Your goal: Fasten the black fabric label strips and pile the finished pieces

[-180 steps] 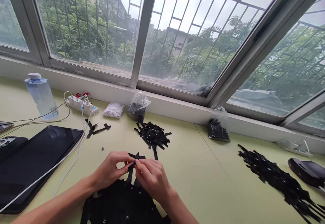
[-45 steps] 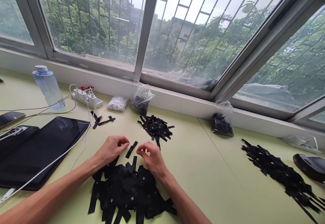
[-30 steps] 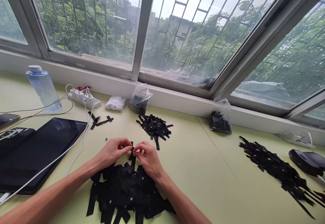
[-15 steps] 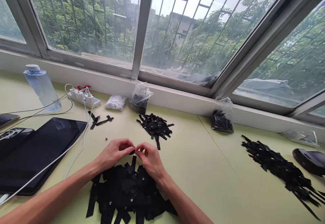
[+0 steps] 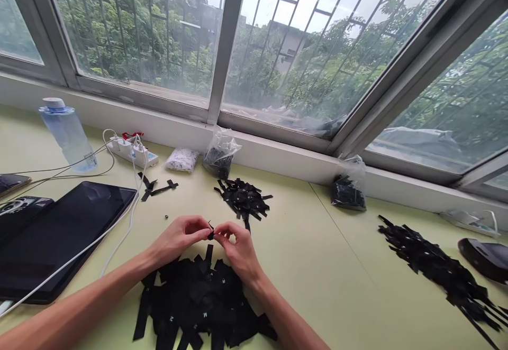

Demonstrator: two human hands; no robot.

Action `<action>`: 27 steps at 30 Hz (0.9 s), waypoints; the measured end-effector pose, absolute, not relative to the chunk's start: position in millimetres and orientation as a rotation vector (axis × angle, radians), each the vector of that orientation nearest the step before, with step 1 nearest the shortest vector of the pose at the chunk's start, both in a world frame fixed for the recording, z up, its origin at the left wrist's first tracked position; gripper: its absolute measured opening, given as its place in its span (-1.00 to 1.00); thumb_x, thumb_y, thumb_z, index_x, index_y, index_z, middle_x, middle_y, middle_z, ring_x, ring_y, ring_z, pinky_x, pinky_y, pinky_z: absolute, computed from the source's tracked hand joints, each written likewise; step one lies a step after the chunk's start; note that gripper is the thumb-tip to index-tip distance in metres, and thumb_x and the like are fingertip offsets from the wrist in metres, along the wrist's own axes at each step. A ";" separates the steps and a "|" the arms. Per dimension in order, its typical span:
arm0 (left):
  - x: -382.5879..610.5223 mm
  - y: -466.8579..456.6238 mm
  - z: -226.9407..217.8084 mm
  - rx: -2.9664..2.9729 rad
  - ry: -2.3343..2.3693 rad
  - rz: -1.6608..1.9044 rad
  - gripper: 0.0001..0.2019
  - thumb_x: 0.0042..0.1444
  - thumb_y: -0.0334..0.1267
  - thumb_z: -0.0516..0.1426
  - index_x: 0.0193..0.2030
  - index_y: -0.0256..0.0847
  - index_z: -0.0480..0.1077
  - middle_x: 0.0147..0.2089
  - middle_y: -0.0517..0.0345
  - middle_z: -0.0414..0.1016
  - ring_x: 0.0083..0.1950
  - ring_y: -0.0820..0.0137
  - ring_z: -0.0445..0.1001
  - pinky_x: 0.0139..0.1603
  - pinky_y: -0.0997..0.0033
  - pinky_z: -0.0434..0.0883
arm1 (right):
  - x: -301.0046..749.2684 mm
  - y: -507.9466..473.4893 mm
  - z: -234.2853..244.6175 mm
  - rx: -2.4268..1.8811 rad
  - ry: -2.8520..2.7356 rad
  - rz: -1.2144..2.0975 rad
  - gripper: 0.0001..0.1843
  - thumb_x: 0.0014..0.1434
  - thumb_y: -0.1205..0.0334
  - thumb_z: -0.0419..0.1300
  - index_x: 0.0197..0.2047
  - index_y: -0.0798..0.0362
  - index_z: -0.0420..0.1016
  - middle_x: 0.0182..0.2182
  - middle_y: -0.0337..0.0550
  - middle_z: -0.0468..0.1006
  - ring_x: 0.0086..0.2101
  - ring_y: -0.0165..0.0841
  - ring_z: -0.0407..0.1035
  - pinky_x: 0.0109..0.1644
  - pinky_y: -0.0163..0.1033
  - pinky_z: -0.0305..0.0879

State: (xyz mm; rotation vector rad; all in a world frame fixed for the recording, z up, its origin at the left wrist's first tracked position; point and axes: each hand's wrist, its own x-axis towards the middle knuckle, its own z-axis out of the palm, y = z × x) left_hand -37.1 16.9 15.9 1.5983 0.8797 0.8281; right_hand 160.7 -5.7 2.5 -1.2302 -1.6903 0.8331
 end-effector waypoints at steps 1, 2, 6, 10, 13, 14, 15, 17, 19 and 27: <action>-37.1 17.4 15.6 1.587 0.874 0.830 -0.71 0.23 -0.01 0.19 -0.19 -0.22 0.54 -0.19 0.07 0.61 -0.15 0.28 0.50 -0.11 0.37 0.39 | 160.9 -5.9 3.4 -1.222 -1.690 0.830 -0.91 0.19 0.33 0.24 -0.29 0.01 0.60 -0.37 -0.23 0.59 -0.34 -0.35 0.39 -0.24 -0.27 0.28; -37.3 17.9 15.5 1.573 0.868 0.830 -0.71 0.22 -0.02 0.19 -0.18 -0.22 0.54 -0.17 0.06 0.61 -0.12 0.26 0.51 -0.08 0.36 0.40 | 161.2 -6.3 4.5 -1.212 -1.690 0.827 -0.90 0.20 0.34 0.24 -0.29 0.01 0.60 -0.37 -0.23 0.60 -0.33 -0.35 0.40 -0.23 -0.26 0.28; -38.1 18.4 16.7 1.514 0.840 0.832 -0.71 0.22 -0.03 0.20 -0.14 -0.20 0.55 -0.10 0.04 0.62 -0.04 0.23 0.53 0.01 0.30 0.42 | 162.1 -8.0 8.2 -1.161 -1.687 0.822 -0.88 0.23 0.35 0.22 -0.27 -0.01 0.59 -0.33 -0.24 0.62 -0.30 -0.34 0.41 -0.19 -0.25 0.29; -37.9 17.4 17.9 1.466 0.832 0.820 -0.70 0.20 -0.02 0.21 -0.12 -0.19 0.56 -0.10 0.04 0.63 -0.02 0.21 0.54 0.06 0.26 0.44 | 162.7 -8.5 8.8 -1.139 -1.704 0.819 -0.88 0.25 0.34 0.21 -0.27 -0.01 0.58 -0.32 -0.22 0.62 -0.28 -0.33 0.43 -0.19 -0.24 0.30; -37.1 17.2 18.0 1.436 0.827 0.828 -0.70 0.18 -0.01 0.22 -0.14 -0.20 0.57 -0.11 0.03 0.63 -0.03 0.20 0.55 0.07 0.24 0.44 | 162.5 -8.1 8.5 -1.123 -1.712 0.796 -0.90 0.24 0.34 0.23 -0.29 -0.01 0.57 -0.32 -0.22 0.61 -0.29 -0.33 0.42 -0.20 -0.24 0.31; -36.9 17.2 18.0 1.430 0.825 0.831 -0.70 0.18 -0.01 0.22 -0.15 -0.20 0.57 -0.11 0.03 0.63 -0.03 0.20 0.55 0.06 0.24 0.44 | 162.4 -8.1 8.6 -1.117 -1.714 0.787 -0.90 0.23 0.34 0.23 -0.30 -0.01 0.57 -0.33 -0.22 0.61 -0.30 -0.33 0.42 -0.21 -0.24 0.31; -36.8 17.1 18.2 1.424 0.822 0.833 -0.70 0.18 -0.01 0.22 -0.15 -0.21 0.57 -0.11 0.03 0.63 -0.03 0.21 0.55 0.06 0.24 0.45 | 162.2 -8.1 8.9 -1.110 -1.717 0.777 -0.90 0.23 0.34 0.23 -0.31 -0.01 0.57 -0.33 -0.22 0.60 -0.31 -0.34 0.41 -0.21 -0.24 0.31; -36.8 16.9 18.8 1.417 0.815 0.835 -0.70 0.18 -0.01 0.22 -0.16 -0.21 0.56 -0.11 0.04 0.62 -0.04 0.21 0.54 0.05 0.25 0.45 | 161.9 -8.3 9.7 -1.102 -1.724 0.757 -0.90 0.24 0.34 0.23 -0.31 -0.01 0.56 -0.33 -0.22 0.60 -0.31 -0.34 0.40 -0.20 -0.23 0.31; -37.0 16.4 19.8 1.420 0.810 0.835 -0.71 0.19 -0.01 0.21 -0.16 -0.20 0.56 -0.12 0.04 0.62 -0.03 0.21 0.54 0.06 0.25 0.45 | 161.9 -8.6 10.6 -1.106 -1.734 0.730 -0.89 0.24 0.34 0.24 -0.31 -0.02 0.56 -0.32 -0.21 0.59 -0.32 -0.34 0.39 -0.19 -0.22 0.32; -38.2 15.9 22.2 1.473 0.823 0.816 -0.68 0.20 0.01 0.19 -0.15 -0.21 0.56 -0.14 0.04 0.61 -0.05 0.21 0.53 0.04 0.25 0.43 | 162.3 -9.5 12.0 -1.120 -1.779 0.652 -0.90 0.24 0.33 0.25 -0.32 -0.02 0.54 -0.34 -0.21 0.57 -0.34 -0.34 0.37 -0.21 -0.22 0.32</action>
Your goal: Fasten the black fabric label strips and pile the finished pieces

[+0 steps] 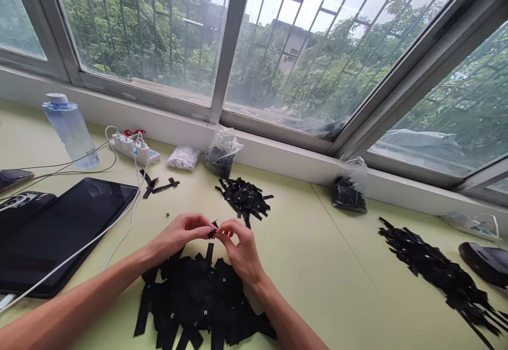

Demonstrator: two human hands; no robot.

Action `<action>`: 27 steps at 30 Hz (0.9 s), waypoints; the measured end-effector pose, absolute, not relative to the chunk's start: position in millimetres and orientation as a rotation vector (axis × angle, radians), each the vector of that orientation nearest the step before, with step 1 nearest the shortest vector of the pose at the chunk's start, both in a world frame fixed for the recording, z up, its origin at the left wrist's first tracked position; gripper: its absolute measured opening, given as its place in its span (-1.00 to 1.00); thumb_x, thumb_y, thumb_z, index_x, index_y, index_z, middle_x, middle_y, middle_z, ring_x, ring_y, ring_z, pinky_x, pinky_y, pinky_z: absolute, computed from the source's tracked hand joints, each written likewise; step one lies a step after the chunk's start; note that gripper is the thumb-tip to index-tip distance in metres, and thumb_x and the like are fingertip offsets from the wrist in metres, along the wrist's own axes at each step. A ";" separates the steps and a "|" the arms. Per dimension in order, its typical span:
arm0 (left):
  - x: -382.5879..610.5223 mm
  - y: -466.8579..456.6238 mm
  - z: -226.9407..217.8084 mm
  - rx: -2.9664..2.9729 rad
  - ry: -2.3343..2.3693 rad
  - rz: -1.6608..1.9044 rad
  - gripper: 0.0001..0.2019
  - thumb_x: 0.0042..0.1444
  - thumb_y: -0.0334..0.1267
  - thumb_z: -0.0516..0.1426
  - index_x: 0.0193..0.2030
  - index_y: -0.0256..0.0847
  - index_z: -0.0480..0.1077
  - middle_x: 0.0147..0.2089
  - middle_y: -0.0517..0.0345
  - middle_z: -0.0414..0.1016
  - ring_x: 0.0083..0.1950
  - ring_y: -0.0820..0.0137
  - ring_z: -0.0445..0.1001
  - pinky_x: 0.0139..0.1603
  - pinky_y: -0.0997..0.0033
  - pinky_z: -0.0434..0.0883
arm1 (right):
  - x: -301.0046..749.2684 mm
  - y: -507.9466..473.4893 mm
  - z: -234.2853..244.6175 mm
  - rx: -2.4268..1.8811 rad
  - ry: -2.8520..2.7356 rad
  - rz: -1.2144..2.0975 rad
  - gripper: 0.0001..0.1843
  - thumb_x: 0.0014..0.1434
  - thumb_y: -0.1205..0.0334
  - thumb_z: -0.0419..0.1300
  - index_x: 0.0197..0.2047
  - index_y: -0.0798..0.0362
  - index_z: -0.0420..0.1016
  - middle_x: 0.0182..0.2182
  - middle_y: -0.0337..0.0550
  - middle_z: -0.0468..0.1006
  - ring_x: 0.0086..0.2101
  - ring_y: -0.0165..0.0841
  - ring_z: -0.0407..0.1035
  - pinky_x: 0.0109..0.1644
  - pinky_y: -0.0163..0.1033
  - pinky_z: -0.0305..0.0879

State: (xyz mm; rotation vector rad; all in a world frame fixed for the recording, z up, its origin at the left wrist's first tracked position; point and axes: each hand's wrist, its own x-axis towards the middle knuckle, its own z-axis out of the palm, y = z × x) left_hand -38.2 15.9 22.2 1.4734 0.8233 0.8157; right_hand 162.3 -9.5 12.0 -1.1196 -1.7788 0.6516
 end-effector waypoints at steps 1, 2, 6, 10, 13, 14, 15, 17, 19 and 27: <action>-38.4 16.1 22.3 1.470 0.816 0.814 -0.69 0.20 0.00 0.19 -0.15 -0.21 0.56 -0.15 0.04 0.61 -0.05 0.21 0.53 0.03 0.26 0.43 | 162.3 -9.5 11.4 -1.117 -1.785 0.645 -0.90 0.25 0.33 0.24 -0.32 -0.02 0.54 -0.34 -0.21 0.56 -0.33 -0.34 0.38 -0.21 -0.22 0.32; -38.6 16.2 22.3 1.467 0.810 0.812 -0.70 0.21 -0.01 0.20 -0.16 -0.21 0.56 -0.15 0.05 0.61 -0.05 0.22 0.52 0.03 0.26 0.42 | 162.3 -9.4 10.4 -1.116 -1.790 0.634 -0.90 0.25 0.34 0.24 -0.31 -0.03 0.53 -0.33 -0.21 0.56 -0.33 -0.33 0.38 -0.21 -0.22 0.32; -39.2 16.6 20.4 1.462 0.787 0.800 -0.72 0.21 -0.03 0.20 -0.16 -0.21 0.56 -0.16 0.06 0.61 -0.06 0.24 0.52 0.03 0.28 0.41 | 162.7 -8.3 4.0 -1.112 -1.814 0.540 -0.90 0.26 0.36 0.23 -0.29 -0.03 0.48 -0.33 -0.21 0.54 -0.33 -0.33 0.38 -0.22 -0.21 0.32; -40.4 16.9 18.9 1.482 0.779 0.795 -0.73 0.21 -0.04 0.21 -0.16 -0.22 0.56 -0.16 0.06 0.61 -0.08 0.26 0.52 0.00 0.31 0.41 | 162.8 -8.5 0.0 -1.114 -1.864 0.476 -0.83 0.29 0.37 0.19 -0.09 -0.05 0.51 -0.17 -0.14 0.56 -0.26 -0.29 0.43 -0.18 -0.19 0.37; -41.6 17.0 19.9 1.515 0.769 0.798 -0.75 0.23 -0.07 0.21 -0.14 -0.21 0.55 -0.16 0.08 0.61 -0.09 0.29 0.51 -0.01 0.35 0.40 | 161.6 -10.0 1.6 -1.079 -1.931 0.477 -0.71 0.34 0.38 0.13 0.05 -0.10 0.51 -0.05 -0.11 0.57 -0.11 -0.24 0.47 -0.05 -0.16 0.40; -41.9 17.0 20.4 1.527 0.766 0.806 -0.76 0.23 -0.08 0.21 -0.14 -0.21 0.56 -0.16 0.09 0.61 -0.10 0.30 0.51 -0.02 0.37 0.40 | 161.1 -10.6 2.8 -1.067 -1.947 0.479 -0.69 0.35 0.39 0.12 0.07 -0.11 0.51 -0.03 -0.12 0.58 -0.08 -0.24 0.47 -0.02 -0.15 0.39; -42.1 16.9 20.7 1.537 0.763 0.814 -0.76 0.23 -0.08 0.21 -0.15 -0.21 0.56 -0.17 0.10 0.61 -0.11 0.30 0.51 -0.03 0.37 0.40 | 160.8 -11.0 3.9 -1.061 -1.955 0.481 -0.68 0.35 0.40 0.11 0.07 -0.12 0.52 -0.04 -0.13 0.58 -0.09 -0.25 0.48 0.00 -0.15 0.39; -42.4 16.4 21.1 1.546 0.755 0.829 -0.76 0.24 -0.09 0.21 -0.14 -0.22 0.56 -0.16 0.09 0.62 -0.10 0.30 0.52 -0.02 0.38 0.41 | 160.9 -11.5 6.1 -1.070 -1.957 0.486 -0.70 0.35 0.41 0.10 0.03 -0.11 0.53 -0.08 -0.14 0.60 -0.13 -0.27 0.48 -0.02 -0.16 0.38; -42.7 15.6 21.2 1.551 0.747 0.837 -0.76 0.24 -0.09 0.21 -0.13 -0.22 0.56 -0.14 0.08 0.62 -0.08 0.29 0.53 -0.01 0.38 0.42 | 162.0 -11.5 7.4 -1.087 -1.949 0.492 -0.74 0.35 0.41 0.12 -0.03 -0.08 0.55 -0.15 -0.15 0.60 -0.18 -0.29 0.47 -0.08 -0.19 0.37; -42.6 12.2 23.2 1.582 0.696 0.869 -0.76 0.27 -0.13 0.20 -0.09 -0.25 0.54 -0.06 0.02 0.63 -0.01 0.26 0.56 0.07 0.33 0.45 | 167.6 -11.2 3.3 -1.096 -1.953 0.399 -0.87 0.34 0.34 0.17 -0.27 0.00 0.50 -0.39 -0.21 0.50 -0.37 -0.35 0.36 -0.30 -0.25 0.28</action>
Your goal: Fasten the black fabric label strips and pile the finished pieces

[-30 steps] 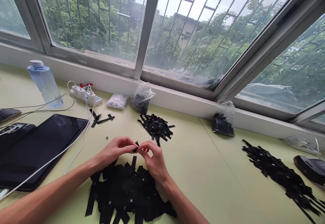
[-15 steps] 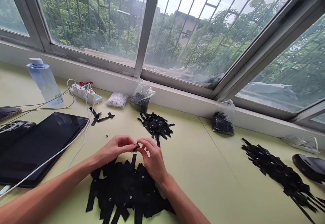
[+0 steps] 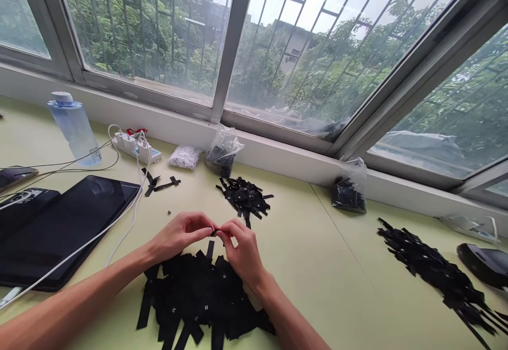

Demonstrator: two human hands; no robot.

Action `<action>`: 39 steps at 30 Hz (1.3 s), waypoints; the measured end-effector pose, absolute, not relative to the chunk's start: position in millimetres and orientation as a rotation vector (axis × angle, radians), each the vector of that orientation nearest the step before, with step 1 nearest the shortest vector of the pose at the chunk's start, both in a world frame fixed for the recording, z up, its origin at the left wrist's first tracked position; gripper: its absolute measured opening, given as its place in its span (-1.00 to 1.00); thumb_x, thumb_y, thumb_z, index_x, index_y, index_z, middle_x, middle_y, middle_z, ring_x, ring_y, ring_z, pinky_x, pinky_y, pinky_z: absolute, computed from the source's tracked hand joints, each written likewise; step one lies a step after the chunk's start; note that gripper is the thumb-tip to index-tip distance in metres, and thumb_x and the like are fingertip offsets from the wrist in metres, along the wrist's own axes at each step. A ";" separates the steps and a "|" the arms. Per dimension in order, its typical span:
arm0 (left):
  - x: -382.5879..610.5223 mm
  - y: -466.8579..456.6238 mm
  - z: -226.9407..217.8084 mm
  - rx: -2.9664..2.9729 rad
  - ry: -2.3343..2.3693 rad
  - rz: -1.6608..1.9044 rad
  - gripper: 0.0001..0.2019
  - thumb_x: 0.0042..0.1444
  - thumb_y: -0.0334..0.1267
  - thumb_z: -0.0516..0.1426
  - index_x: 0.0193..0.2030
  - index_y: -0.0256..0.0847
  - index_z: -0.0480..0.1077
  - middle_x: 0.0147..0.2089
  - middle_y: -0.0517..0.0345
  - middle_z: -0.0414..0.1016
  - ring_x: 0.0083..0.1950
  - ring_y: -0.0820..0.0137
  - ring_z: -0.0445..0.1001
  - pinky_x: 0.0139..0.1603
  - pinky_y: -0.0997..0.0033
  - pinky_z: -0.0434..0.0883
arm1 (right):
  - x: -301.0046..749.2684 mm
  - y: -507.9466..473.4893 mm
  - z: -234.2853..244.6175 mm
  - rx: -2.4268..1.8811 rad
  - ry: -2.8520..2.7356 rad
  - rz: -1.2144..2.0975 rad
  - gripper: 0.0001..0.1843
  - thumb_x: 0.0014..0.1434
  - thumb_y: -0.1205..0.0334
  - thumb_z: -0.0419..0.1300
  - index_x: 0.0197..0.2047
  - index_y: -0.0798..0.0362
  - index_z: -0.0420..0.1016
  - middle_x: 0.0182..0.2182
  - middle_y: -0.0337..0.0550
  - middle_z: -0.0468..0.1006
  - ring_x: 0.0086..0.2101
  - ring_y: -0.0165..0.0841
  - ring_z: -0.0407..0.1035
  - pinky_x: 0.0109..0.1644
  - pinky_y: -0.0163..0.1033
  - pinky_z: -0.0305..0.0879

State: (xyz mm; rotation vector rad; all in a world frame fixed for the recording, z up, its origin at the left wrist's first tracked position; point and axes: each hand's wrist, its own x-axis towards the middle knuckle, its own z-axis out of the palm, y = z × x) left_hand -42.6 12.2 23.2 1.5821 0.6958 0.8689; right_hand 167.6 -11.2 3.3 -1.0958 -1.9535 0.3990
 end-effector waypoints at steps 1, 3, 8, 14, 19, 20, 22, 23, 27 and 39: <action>-42.3 11.8 23.4 1.575 0.690 0.877 -0.77 0.27 -0.14 0.19 -0.09 -0.25 0.54 -0.04 0.01 0.63 0.01 0.26 0.56 0.08 0.33 0.46 | 167.9 -11.3 3.1 -1.079 -1.963 0.374 -0.87 0.34 0.34 0.16 -0.26 0.00 0.50 -0.37 -0.20 0.50 -0.36 -0.35 0.36 -0.29 -0.24 0.29; -41.7 10.8 24.0 1.566 0.680 0.894 -0.78 0.28 -0.15 0.19 -0.09 -0.25 0.54 -0.01 0.00 0.62 0.02 0.26 0.56 0.09 0.32 0.47 | 168.6 -11.5 3.3 -1.030 -1.982 0.300 -0.88 0.34 0.35 0.15 -0.22 -0.01 0.50 -0.33 -0.17 0.52 -0.32 -0.33 0.40 -0.23 -0.22 0.34; -40.9 5.8 26.1 1.615 0.665 0.937 -0.81 0.28 -0.19 0.19 -0.12 -0.26 0.54 0.04 -0.03 0.60 0.01 0.25 0.58 0.05 0.30 0.51 | 172.2 -11.1 5.2 -0.883 -2.006 0.108 -0.84 0.31 0.43 0.16 -0.15 0.00 0.49 -0.20 -0.09 0.57 -0.19 -0.28 0.47 -0.10 -0.16 0.43; -39.7 -2.1 25.8 1.825 0.646 1.057 -0.87 0.28 -0.31 0.18 -0.11 -0.25 0.55 0.07 -0.05 0.60 0.05 0.27 0.59 0.06 0.34 0.53 | 176.2 -13.4 5.7 -0.735 -2.002 -0.097 -0.75 0.24 0.54 0.21 -0.11 0.01 0.47 -0.18 -0.11 0.63 -0.23 -0.32 0.54 -0.14 -0.20 0.47; -38.4 -6.8 27.3 1.859 0.653 1.107 -0.87 0.29 -0.34 0.16 -0.13 -0.25 0.55 0.07 -0.07 0.60 -0.02 0.31 0.61 -0.01 0.39 0.56 | 178.7 -15.2 7.2 -0.707 -1.969 -0.172 -0.64 0.24 0.59 0.20 0.03 0.04 0.47 -0.19 -0.08 0.65 -0.23 -0.32 0.55 -0.16 -0.21 0.47; -38.2 -7.0 28.0 1.843 0.655 1.107 -0.87 0.29 -0.34 0.16 -0.13 -0.25 0.55 0.07 -0.07 0.60 -0.02 0.31 0.61 -0.02 0.39 0.56 | 179.4 -15.2 7.9 -0.722 -1.969 -0.178 -0.62 0.25 0.59 0.18 0.06 0.04 0.46 -0.19 -0.08 0.65 -0.23 -0.32 0.55 -0.15 -0.20 0.47; -37.6 -6.5 29.2 1.812 0.659 1.104 -0.86 0.30 -0.33 0.16 -0.12 -0.25 0.56 0.04 -0.06 0.61 -0.01 0.30 0.61 -0.02 0.38 0.56 | 180.9 -15.3 9.7 -0.747 -1.983 -0.193 -0.59 0.27 0.60 0.15 0.09 0.02 0.47 -0.20 -0.09 0.65 -0.23 -0.31 0.54 -0.15 -0.19 0.46; -37.2 -5.8 29.5 1.805 0.664 1.103 -0.86 0.30 -0.32 0.16 -0.13 -0.24 0.56 0.02 -0.04 0.61 -0.01 0.30 0.60 -0.03 0.38 0.56 | 181.7 -15.5 10.9 -0.749 -1.995 -0.200 -0.58 0.27 0.61 0.13 0.08 0.01 0.48 -0.19 -0.09 0.64 -0.23 -0.31 0.54 -0.16 -0.19 0.45; -35.7 -0.8 28.8 1.867 0.714 1.149 -0.88 0.28 -0.31 0.20 -0.18 -0.21 0.60 -0.13 0.04 0.64 -0.12 0.35 0.60 -0.08 0.40 0.54 | 182.6 -17.9 16.2 -0.711 -2.015 -0.199 -0.62 0.26 0.62 0.13 0.01 0.02 0.51 -0.21 -0.09 0.64 -0.27 -0.32 0.53 -0.21 -0.20 0.41; -35.2 3.0 24.6 1.842 0.810 1.240 -0.88 0.23 -0.28 0.25 -0.20 -0.15 0.65 -0.18 0.08 0.65 -0.19 0.36 0.61 -0.14 0.43 0.55 | 168.9 -25.4 14.5 -0.688 -2.158 -0.023 -0.69 0.29 0.60 0.05 -0.14 0.01 0.47 -0.28 -0.17 0.62 -0.36 -0.40 0.44 -0.27 -0.27 0.33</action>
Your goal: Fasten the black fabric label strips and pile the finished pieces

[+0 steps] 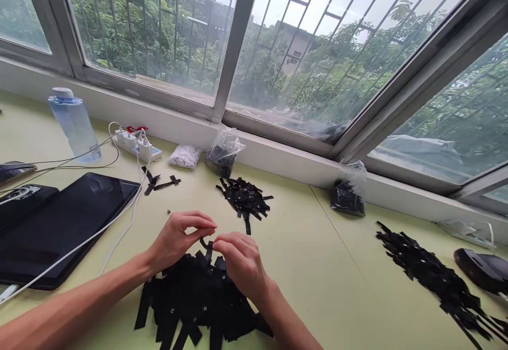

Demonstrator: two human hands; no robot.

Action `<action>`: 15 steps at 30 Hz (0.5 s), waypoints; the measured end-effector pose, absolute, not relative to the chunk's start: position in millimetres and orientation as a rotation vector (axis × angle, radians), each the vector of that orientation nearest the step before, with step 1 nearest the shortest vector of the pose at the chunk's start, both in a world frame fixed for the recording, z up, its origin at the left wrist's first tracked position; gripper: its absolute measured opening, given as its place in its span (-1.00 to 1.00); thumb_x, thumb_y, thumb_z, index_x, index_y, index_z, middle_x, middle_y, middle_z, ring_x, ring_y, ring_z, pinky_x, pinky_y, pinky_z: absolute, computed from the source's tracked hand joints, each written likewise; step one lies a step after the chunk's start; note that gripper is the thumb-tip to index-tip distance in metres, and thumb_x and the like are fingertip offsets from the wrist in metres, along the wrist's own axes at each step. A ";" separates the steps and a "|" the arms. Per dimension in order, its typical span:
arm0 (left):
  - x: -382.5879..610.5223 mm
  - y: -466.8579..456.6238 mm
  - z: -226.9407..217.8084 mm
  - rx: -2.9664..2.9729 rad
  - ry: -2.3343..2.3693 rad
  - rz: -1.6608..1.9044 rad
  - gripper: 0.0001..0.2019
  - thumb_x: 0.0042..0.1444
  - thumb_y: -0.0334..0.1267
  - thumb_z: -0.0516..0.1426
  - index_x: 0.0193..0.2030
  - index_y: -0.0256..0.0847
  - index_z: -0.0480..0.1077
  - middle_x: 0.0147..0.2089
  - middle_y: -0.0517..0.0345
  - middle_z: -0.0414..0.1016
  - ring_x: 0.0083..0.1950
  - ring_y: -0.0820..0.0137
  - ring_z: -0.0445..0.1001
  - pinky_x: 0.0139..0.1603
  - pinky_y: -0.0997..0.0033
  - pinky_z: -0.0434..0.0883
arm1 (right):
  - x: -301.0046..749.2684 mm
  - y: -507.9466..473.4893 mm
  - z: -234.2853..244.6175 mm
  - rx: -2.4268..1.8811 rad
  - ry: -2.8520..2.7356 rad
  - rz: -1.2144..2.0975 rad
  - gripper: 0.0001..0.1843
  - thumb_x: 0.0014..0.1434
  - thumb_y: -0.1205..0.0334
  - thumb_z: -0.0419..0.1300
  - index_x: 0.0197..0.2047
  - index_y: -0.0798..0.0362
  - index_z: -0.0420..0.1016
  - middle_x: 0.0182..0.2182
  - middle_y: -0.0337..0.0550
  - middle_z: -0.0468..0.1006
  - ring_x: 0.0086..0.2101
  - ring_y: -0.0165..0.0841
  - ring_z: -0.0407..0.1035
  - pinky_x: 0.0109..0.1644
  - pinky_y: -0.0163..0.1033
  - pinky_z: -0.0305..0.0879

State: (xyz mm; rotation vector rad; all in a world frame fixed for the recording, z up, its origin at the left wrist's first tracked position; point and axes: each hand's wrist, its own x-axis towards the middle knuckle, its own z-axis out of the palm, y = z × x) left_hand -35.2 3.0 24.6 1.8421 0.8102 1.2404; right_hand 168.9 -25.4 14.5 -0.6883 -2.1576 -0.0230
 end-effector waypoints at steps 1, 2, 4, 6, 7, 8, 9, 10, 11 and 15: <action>-35.4 2.8 24.7 1.849 0.804 1.226 -0.88 0.24 -0.27 0.24 -0.19 -0.15 0.65 -0.16 0.07 0.65 -0.18 0.35 0.61 -0.13 0.42 0.55 | 168.2 -25.5 14.8 -0.694 -2.159 -0.031 -0.69 0.29 0.60 0.05 -0.15 0.01 0.47 -0.28 -0.17 0.62 -0.37 -0.40 0.44 -0.27 -0.27 0.33; -35.6 2.6 24.8 1.860 0.791 1.207 -0.86 0.25 -0.27 0.22 -0.17 -0.14 0.65 -0.15 0.07 0.65 -0.17 0.35 0.61 -0.11 0.42 0.55 | 167.7 -25.4 15.3 -0.703 -2.146 -0.039 -0.70 0.30 0.59 0.06 -0.15 0.00 0.47 -0.29 -0.17 0.62 -0.38 -0.40 0.43 -0.27 -0.26 0.32; -35.6 1.9 25.6 1.886 0.758 1.169 -0.84 0.28 -0.26 0.20 -0.15 -0.15 0.65 -0.13 0.06 0.66 -0.14 0.33 0.61 -0.07 0.40 0.55 | 166.8 -24.9 16.3 -0.722 -2.090 -0.056 -0.72 0.31 0.57 0.07 -0.16 0.00 0.48 -0.29 -0.18 0.63 -0.39 -0.41 0.42 -0.25 -0.23 0.32; -35.5 1.1 26.7 1.907 0.734 1.138 -0.82 0.30 -0.26 0.18 -0.13 -0.15 0.65 -0.11 0.05 0.66 -0.11 0.32 0.61 -0.03 0.38 0.54 | 166.2 -24.1 16.9 -0.738 -2.031 -0.072 -0.74 0.32 0.55 0.10 -0.15 -0.01 0.48 -0.29 -0.20 0.63 -0.40 -0.41 0.43 -0.23 -0.22 0.32; -35.4 0.7 27.1 1.915 0.725 1.129 -0.82 0.30 -0.26 0.18 -0.12 -0.14 0.64 -0.10 0.05 0.66 -0.10 0.32 0.61 -0.01 0.37 0.54 | 166.0 -23.8 16.9 -0.744 -2.014 -0.079 -0.74 0.32 0.54 0.11 -0.15 -0.02 0.49 -0.29 -0.21 0.64 -0.41 -0.41 0.43 -0.23 -0.21 0.32; -35.5 0.5 27.4 1.922 0.714 1.127 -0.82 0.30 -0.26 0.18 -0.11 -0.14 0.64 -0.10 0.06 0.66 -0.10 0.32 0.61 -0.01 0.37 0.54 | 165.8 -23.5 16.6 -0.750 -2.004 -0.087 -0.75 0.32 0.53 0.12 -0.14 -0.03 0.49 -0.28 -0.21 0.64 -0.41 -0.41 0.43 -0.23 -0.21 0.32; -35.6 0.2 27.7 1.927 0.706 1.127 -0.82 0.30 -0.26 0.18 -0.11 -0.13 0.64 -0.09 0.06 0.66 -0.09 0.32 0.62 0.00 0.37 0.53 | 165.5 -23.5 16.1 -0.756 -1.997 -0.094 -0.75 0.33 0.52 0.12 -0.14 -0.03 0.50 -0.28 -0.21 0.64 -0.41 -0.41 0.44 -0.23 -0.20 0.32; -35.9 0.1 27.9 1.932 0.698 1.129 -0.82 0.30 -0.27 0.18 -0.11 -0.13 0.64 -0.09 0.06 0.66 -0.09 0.32 0.62 -0.01 0.37 0.53 | 165.2 -23.6 15.4 -0.763 -1.988 -0.097 -0.75 0.33 0.51 0.12 -0.14 -0.04 0.51 -0.28 -0.21 0.64 -0.40 -0.41 0.45 -0.23 -0.20 0.32; -36.3 0.0 28.0 1.938 0.692 1.128 -0.82 0.30 -0.27 0.18 -0.11 -0.13 0.64 -0.09 0.06 0.66 -0.09 0.32 0.62 -0.01 0.37 0.53 | 164.8 -23.8 14.7 -0.772 -1.977 -0.097 -0.75 0.33 0.50 0.12 -0.14 -0.04 0.51 -0.28 -0.21 0.64 -0.40 -0.41 0.45 -0.23 -0.20 0.32; -37.4 0.1 28.6 1.972 0.678 1.129 -0.83 0.30 -0.30 0.18 -0.10 -0.13 0.63 -0.08 0.07 0.65 -0.09 0.34 0.61 0.00 0.38 0.52 | 163.2 -25.3 12.2 -0.800 -1.941 -0.083 -0.77 0.32 0.50 0.14 -0.15 -0.03 0.51 -0.29 -0.20 0.64 -0.39 -0.39 0.47 -0.22 -0.17 0.33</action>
